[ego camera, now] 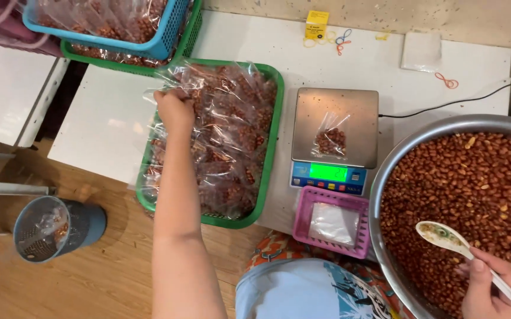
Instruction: Portioning roasted peanuts into small plastic bags using a spoon and weighing them on a digital scale for packaging.
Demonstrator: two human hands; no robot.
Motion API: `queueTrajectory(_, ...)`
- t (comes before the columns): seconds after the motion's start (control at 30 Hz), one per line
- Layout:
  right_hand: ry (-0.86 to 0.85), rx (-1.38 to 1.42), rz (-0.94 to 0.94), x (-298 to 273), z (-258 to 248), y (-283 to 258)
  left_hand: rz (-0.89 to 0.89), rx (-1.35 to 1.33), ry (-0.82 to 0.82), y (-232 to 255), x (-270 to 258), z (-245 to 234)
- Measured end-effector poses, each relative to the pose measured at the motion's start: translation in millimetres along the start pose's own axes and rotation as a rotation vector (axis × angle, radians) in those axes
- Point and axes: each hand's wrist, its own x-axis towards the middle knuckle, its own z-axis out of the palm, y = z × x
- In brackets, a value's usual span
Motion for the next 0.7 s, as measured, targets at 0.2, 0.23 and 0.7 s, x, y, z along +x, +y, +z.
queueTrajectory(0.2,-0.074,0.080,0.134,5.9,3.9,35.5,0.018,0.488,0.082,1.8,9.0,0.5)
queueTrajectory(0.23,-0.084,0.089,0.229,6.5,6.7,52.0,0.096,0.560,0.186,9.0,6.5,-0.2)
queueTrajectory(0.7,-0.672,-0.531,0.405,53.4,52.3,44.0,0.901,0.100,-0.639,57.9,-345.4,126.0)
